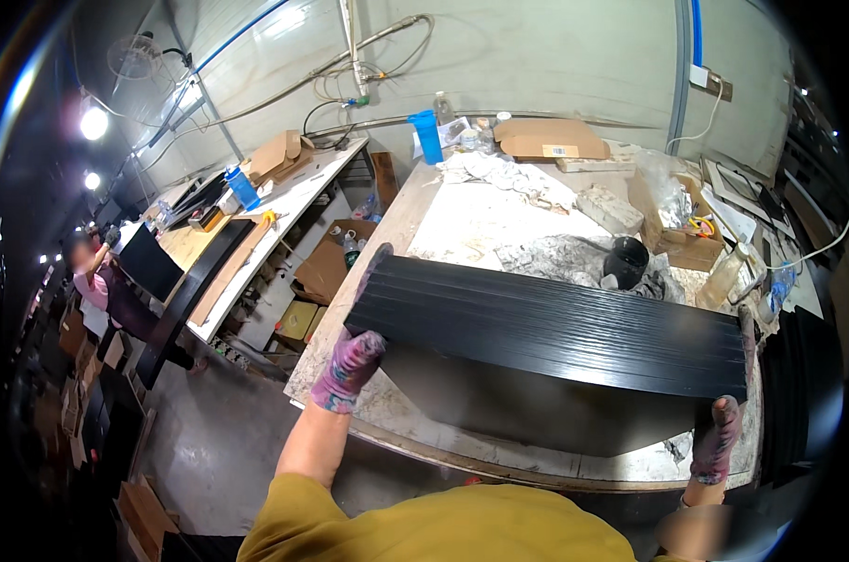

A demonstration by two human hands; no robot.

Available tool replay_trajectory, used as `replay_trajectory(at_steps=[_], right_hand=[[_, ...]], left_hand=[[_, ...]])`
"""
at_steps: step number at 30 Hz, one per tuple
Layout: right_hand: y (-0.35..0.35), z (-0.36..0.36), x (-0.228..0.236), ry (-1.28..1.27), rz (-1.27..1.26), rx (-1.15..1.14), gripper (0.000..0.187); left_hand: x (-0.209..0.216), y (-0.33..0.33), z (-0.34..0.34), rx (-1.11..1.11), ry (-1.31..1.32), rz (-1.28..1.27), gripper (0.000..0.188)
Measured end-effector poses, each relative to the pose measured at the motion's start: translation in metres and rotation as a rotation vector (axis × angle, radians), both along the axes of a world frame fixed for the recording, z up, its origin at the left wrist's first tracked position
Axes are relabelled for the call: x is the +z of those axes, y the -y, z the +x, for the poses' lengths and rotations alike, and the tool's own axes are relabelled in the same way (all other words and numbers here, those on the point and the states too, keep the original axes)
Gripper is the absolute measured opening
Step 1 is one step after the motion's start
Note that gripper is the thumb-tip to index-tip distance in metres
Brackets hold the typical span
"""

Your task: The person wipes a black ribbed plastic panel with a cloth, repeatedly turning it over to clean different sides and edges. The panel is handled one at a time on a workbench, and the cloth is used to wipe the surfaces thoroughly.

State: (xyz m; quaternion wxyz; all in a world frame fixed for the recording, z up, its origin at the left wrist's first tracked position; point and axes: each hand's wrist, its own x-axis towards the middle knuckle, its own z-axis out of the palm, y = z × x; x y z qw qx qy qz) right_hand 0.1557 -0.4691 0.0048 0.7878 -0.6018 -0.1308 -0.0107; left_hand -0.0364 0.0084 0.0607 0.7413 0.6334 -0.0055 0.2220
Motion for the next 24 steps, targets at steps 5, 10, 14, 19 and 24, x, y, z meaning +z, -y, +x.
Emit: replay_trajectory(at_steps=[5,10,14,19,24], right_hand=[[0.009,0.015,0.012,0.06,0.153,0.147,0.035],[0.028,0.01,0.015,0.03,0.172,0.102,0.046],[-0.007,-0.013,0.065,-0.168,0.048,0.202,0.071],[-0.019,0.006,0.099,0.397,-0.564,0.372,0.091],[0.021,0.064,0.067,0.247,-0.318,0.625,0.096]], left_hand=[[-0.004,0.029,0.001,0.021,0.058,-0.064,0.096],[-0.007,0.046,0.005,0.165,-0.026,-0.181,0.088],[-0.025,0.033,0.01,0.255,0.059,-0.278,0.053],[-0.046,-0.03,-0.042,0.157,0.057,-0.069,0.071],[-0.014,-0.009,-0.002,0.187,0.085,0.004,0.069]])
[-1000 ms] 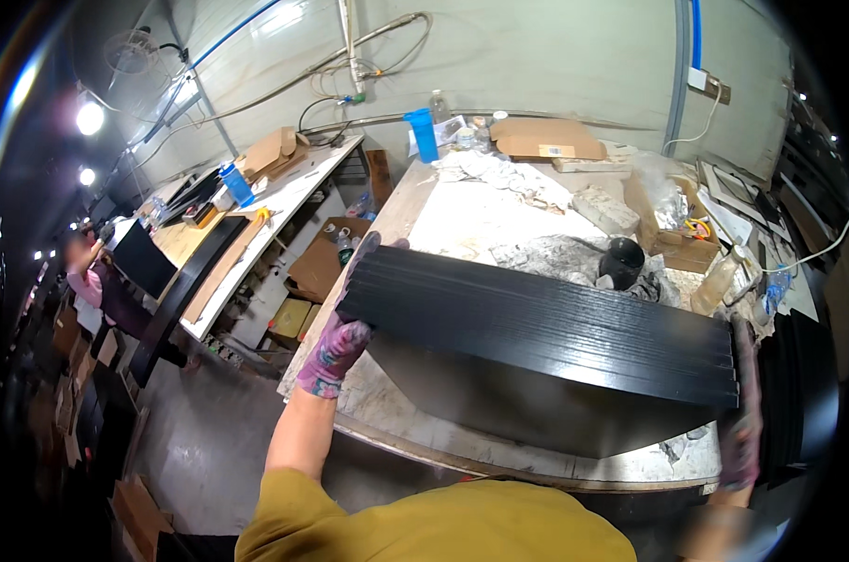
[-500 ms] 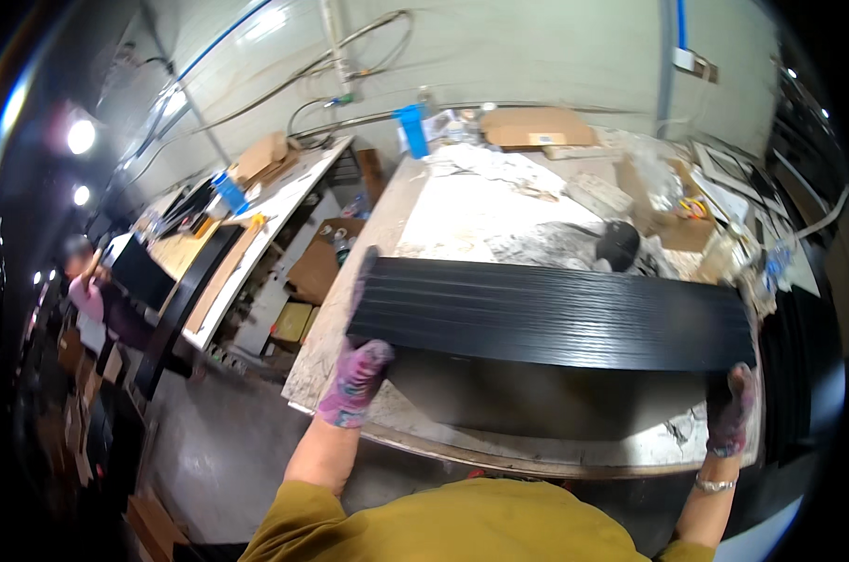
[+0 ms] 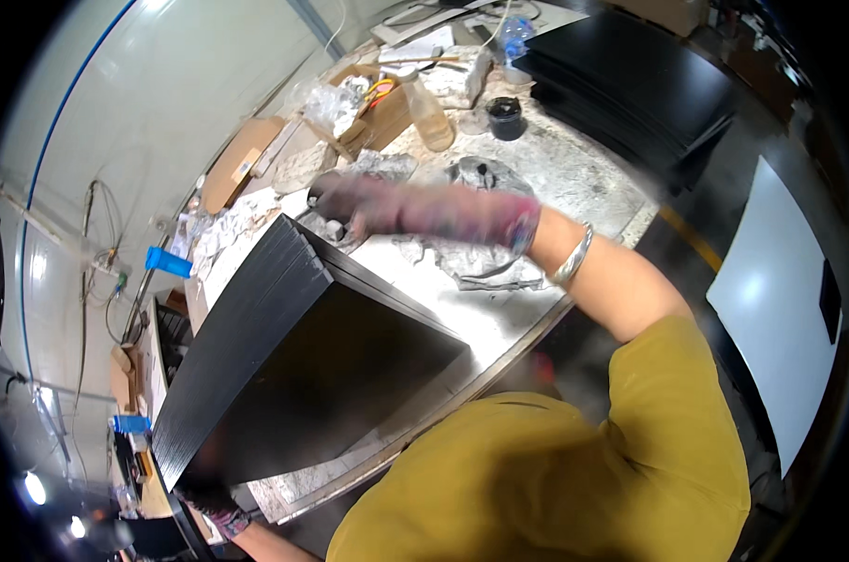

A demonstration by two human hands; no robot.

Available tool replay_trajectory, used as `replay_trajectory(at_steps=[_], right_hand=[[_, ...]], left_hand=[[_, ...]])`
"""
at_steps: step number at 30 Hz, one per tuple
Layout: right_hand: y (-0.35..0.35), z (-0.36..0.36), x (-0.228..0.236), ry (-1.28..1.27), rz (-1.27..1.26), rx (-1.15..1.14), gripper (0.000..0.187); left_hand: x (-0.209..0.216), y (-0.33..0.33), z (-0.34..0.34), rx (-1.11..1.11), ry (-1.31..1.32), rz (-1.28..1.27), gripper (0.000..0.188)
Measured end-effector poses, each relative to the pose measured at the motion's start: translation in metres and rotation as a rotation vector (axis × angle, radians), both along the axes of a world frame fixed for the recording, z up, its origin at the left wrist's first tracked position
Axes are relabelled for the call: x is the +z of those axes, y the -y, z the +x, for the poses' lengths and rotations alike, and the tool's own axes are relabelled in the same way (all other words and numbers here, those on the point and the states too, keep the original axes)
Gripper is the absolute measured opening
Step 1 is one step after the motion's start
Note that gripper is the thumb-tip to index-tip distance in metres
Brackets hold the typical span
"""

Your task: The person wipes a black ribbed plastic panel with a cloth, repeatedly turning it over to clean different sides and edges. The panel is handled one at a time on a workbench, and the cloth is used to wipe the surfaces thoroughly.

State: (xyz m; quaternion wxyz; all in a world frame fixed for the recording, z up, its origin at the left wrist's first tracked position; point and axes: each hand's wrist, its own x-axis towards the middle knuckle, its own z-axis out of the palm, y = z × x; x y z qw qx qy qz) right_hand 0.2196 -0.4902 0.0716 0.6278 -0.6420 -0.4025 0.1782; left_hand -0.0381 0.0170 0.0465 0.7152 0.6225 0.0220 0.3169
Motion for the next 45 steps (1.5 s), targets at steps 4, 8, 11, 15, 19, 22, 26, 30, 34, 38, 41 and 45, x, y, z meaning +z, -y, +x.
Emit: replay_trajectory(at_steps=[4,8,11,15,19,22,26,30,34,38,41,45], right_hand=[[0.052,0.081,-0.087,0.075,-0.438,-0.712,0.086],[0.044,0.144,-0.157,0.094,-0.789,-1.05,0.094],[0.038,0.143,-0.17,0.085,-0.984,-1.064,0.095],[0.054,0.134,-0.204,-0.049,-0.898,-0.931,0.086],[0.09,0.139,-0.233,-0.184,-0.022,-0.837,0.064],[0.105,0.121,-0.173,0.174,0.213,-0.66,0.062],[0.091,0.07,-0.018,0.272,0.292,-0.536,0.051],[0.004,0.007,0.122,0.374,0.331,-0.102,0.062],[-0.058,-0.047,0.133,1.099,-0.606,0.085,0.048],[-0.165,-0.068,0.14,1.116,-0.457,0.365,0.04],[-0.291,-0.106,0.127,1.142,-0.077,0.542,0.034],[-0.355,-0.112,0.12,1.095,-0.077,0.52,0.024]], left_hand=[[0.015,0.018,0.019,0.011,0.022,0.012,0.068],[0.015,0.029,0.009,0.056,0.014,0.012,0.067],[0.012,0.034,0.004,0.078,-0.006,0.011,0.066],[0.009,0.028,-0.004,0.093,-0.017,-0.002,0.065],[0.008,0.02,0.003,0.064,-0.012,-0.009,0.064],[0.009,0.018,-0.003,0.012,0.0,-0.047,0.063],[-0.041,-0.043,-0.02,0.362,-0.143,0.14,0.05],[-0.017,0.008,-0.02,0.23,-0.068,0.067,0.066],[0.003,0.044,0.009,0.153,-0.05,0.068,0.082],[-0.018,0.034,-0.008,0.266,-0.092,0.082,0.099],[-0.115,-0.032,0.009,0.31,-0.138,-0.054,0.096],[-0.013,0.041,0.013,-0.055,0.046,-0.123,0.1]])
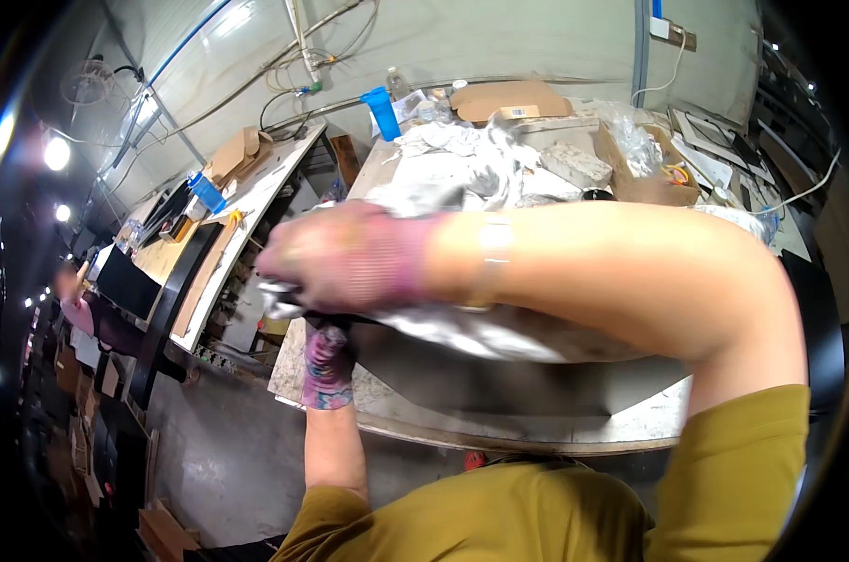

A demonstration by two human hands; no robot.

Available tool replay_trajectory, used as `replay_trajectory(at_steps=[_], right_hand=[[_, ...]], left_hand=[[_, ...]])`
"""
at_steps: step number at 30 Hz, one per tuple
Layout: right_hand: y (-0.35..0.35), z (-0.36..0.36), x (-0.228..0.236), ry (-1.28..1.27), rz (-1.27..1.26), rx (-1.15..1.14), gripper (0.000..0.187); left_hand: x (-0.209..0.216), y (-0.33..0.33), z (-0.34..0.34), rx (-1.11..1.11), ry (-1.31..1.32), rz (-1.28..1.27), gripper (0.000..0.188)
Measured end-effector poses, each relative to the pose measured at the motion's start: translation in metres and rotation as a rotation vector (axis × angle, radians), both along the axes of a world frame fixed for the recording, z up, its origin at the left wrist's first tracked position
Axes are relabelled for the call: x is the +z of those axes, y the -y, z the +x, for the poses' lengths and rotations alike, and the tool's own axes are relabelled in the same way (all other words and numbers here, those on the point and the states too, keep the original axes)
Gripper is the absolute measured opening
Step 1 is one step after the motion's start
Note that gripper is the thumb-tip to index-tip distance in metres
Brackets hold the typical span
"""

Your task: The person wipes a black ribbed plastic panel with a cloth, repeatedly turning it over to clean different sides and edges. The panel is handled one at a time on a workbench, and the cloth is used to wipe the surfaces thoroughly.

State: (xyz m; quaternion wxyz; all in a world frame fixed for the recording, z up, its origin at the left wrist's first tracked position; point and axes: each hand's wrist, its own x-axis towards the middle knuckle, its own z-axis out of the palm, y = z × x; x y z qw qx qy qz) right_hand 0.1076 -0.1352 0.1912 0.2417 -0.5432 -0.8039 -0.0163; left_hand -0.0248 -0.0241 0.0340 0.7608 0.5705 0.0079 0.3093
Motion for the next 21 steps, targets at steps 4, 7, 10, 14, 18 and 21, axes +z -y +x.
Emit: replay_trajectory(at_steps=[4,7,10,14,18,21], right_hand=[[0.1,0.038,0.012,0.043,-0.156,-0.22,0.045],[0.127,0.034,0.024,0.07,-0.317,-0.409,0.045],[0.039,0.013,0.01,0.068,-0.152,-0.229,0.051],[-0.008,0.008,-0.001,0.045,0.02,-0.111,0.031],[0.082,0.032,0.015,0.061,-0.174,-0.386,0.041],[0.094,0.017,0.02,0.086,-0.216,-0.493,0.05]], left_hand=[[0.035,-0.004,0.002,-0.045,0.125,0.153,0.118],[0.04,0.007,0.004,-0.093,0.166,0.01,0.116],[0.04,0.01,0.012,-0.147,0.19,-0.034,0.11],[0.029,0.002,0.015,-0.201,0.102,-0.055,0.104],[0.043,-0.005,0.01,-0.113,0.179,0.031,0.119],[0.044,0.0,0.007,-0.158,0.183,0.001,0.114]])
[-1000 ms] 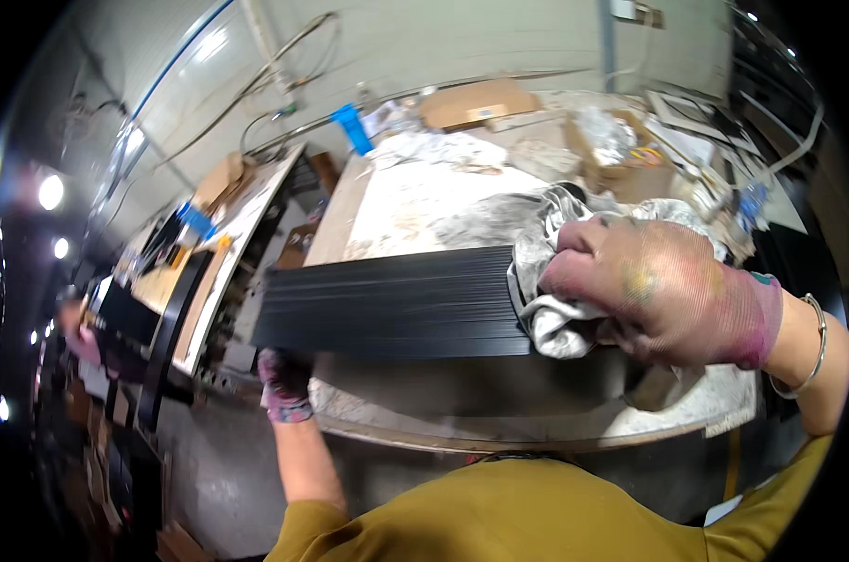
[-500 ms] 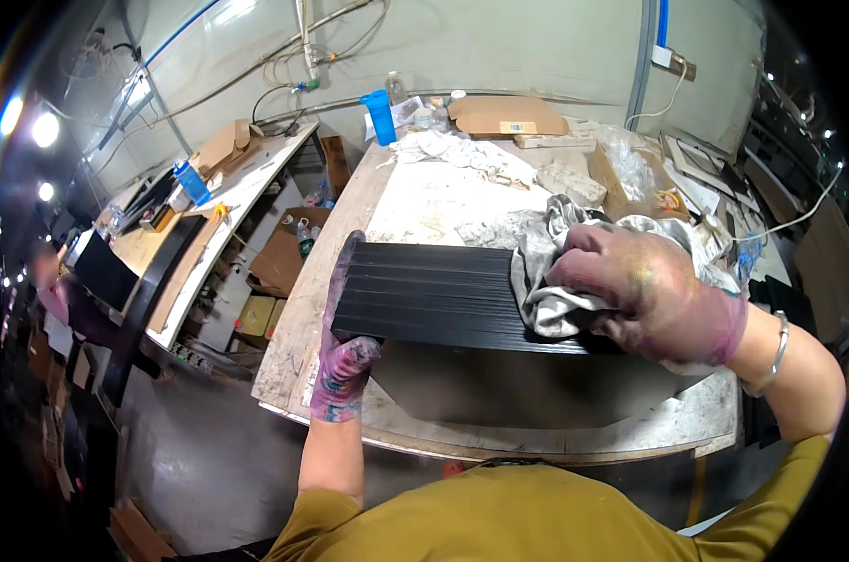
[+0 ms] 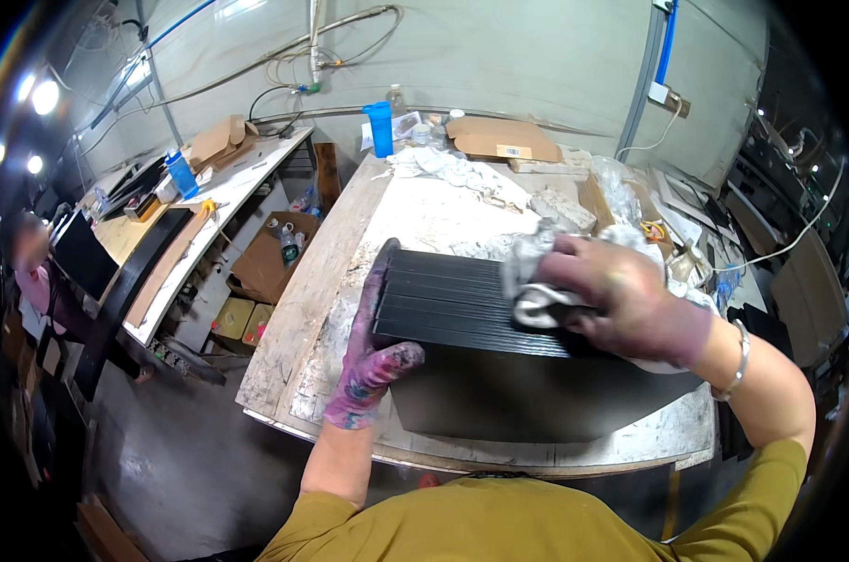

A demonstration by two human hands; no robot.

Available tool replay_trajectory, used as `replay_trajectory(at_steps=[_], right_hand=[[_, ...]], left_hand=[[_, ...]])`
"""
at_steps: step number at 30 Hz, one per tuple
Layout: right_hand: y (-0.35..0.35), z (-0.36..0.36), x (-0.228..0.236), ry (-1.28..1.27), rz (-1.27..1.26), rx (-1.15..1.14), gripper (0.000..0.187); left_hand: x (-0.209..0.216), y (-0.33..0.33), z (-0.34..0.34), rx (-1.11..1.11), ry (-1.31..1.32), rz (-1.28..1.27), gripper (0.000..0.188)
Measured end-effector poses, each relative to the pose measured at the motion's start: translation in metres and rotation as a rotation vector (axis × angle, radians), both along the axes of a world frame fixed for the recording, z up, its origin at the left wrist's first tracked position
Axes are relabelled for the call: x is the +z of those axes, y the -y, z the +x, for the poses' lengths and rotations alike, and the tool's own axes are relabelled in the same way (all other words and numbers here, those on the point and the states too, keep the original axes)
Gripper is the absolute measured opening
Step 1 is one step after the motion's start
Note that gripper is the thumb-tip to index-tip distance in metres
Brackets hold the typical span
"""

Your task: The person wipes a black ribbed plastic panel with a cloth, repeatedly turning it over to clean different sides and edges. The panel is handled one at a time on a workbench, and the cloth is used to wipe the surfaces thoroughly.

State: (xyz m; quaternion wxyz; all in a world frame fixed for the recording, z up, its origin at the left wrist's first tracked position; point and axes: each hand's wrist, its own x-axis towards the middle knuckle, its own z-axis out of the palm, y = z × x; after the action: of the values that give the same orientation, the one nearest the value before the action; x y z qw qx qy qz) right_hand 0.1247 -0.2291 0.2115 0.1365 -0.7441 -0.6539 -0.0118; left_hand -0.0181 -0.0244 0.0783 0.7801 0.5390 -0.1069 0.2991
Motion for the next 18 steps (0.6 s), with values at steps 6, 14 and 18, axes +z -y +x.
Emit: replay_trajectory(at_steps=[6,14,18], right_hand=[[-0.121,-0.013,-0.022,0.038,0.203,0.397,0.031],[-0.075,-0.038,0.005,-0.115,-0.084,0.413,0.041],[-0.118,-0.058,0.005,-0.036,-0.118,0.48,0.025]], left_hand=[[-0.012,-0.001,0.002,-0.1,-0.132,-0.029,0.1],[-0.019,-0.014,0.008,0.195,0.15,0.506,0.098],[-0.07,-0.012,0.023,0.396,0.05,0.678,0.076]])
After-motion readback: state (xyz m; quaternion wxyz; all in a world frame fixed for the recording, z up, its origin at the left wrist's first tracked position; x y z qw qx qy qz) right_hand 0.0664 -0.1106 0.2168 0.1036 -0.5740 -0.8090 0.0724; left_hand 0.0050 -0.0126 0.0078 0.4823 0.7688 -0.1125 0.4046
